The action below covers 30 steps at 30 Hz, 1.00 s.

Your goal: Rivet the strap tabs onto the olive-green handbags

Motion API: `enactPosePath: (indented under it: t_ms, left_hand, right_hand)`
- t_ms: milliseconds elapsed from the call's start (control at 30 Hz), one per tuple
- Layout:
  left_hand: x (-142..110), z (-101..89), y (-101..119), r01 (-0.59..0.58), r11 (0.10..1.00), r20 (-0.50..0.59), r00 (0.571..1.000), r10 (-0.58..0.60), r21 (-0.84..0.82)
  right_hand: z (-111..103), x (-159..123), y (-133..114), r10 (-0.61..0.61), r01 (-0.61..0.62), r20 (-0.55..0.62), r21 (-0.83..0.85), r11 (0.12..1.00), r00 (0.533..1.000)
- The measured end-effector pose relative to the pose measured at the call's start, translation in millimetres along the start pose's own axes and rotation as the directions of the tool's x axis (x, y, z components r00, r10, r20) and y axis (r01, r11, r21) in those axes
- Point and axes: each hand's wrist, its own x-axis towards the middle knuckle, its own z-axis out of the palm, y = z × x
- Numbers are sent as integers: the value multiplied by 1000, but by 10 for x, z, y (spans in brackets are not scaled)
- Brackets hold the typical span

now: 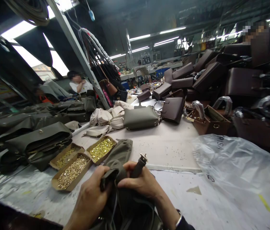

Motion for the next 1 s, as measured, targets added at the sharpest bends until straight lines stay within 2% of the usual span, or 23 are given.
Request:
enactPosePath:
  t_ms: [100,167,267,333,400,467,567,633,667,733,800,833,900,1000]
  left_hand:
    - [78,149,-89,-3,998,-119,993,10,64]
    - [128,158,-139,-82,997,-132,988,80,-13]
    - [154,55,-169,-203,948,15,977,213,-246]
    - [152,-19,-173,-177,906,108,966,234,-384]
    - [153,-51,-176,-153,876,123,965,232,-457]
    - [159,-48,-180,-200,857,104,954,281,-475]
    - [165,-65,-170,-317,816,84,911,404,-484]
    - [148,-133,-126,-326,795,111,892,437,-511]
    - [132,-180,-84,-317,799,160,878,451,-511]
    - [91,-268,45,-300,843,333,818,468,-447]
    - [58,-297,221,-293,904,520,743,421,-313]
    - [53,-274,312,-281,929,579,726,371,-242]
    - [86,-151,459,-254,960,610,744,271,-117]
    - [234,151,522,-246,968,522,832,188,42]
  right_hand:
    - [64,-44,-15,35,-29,40,-128,991,999]
    - [62,-47,-35,5,3,52,-146,989,999]
    - [2,-15,-29,-26,27,21,-62,998,999]
    - [-41,17,5,-26,27,-3,12,1000,1000]
    - [-71,49,45,-51,51,2,58,997,999]
    - [-101,75,68,-133,134,-14,64,989,991]
    - [-193,96,51,-316,303,-162,-100,948,935]
    - [-285,104,24,-400,340,-313,-228,912,862]
    - [-332,109,15,-408,332,-386,-250,909,827]
    - [-408,122,16,-364,300,-508,-206,931,781]
    - [-439,144,46,-288,261,-570,-132,956,770]
    - [-436,159,67,-253,241,-585,-100,965,771]
    - [-401,192,113,-179,209,-616,-23,978,767]
    - [-324,238,166,-80,189,-645,102,977,760]
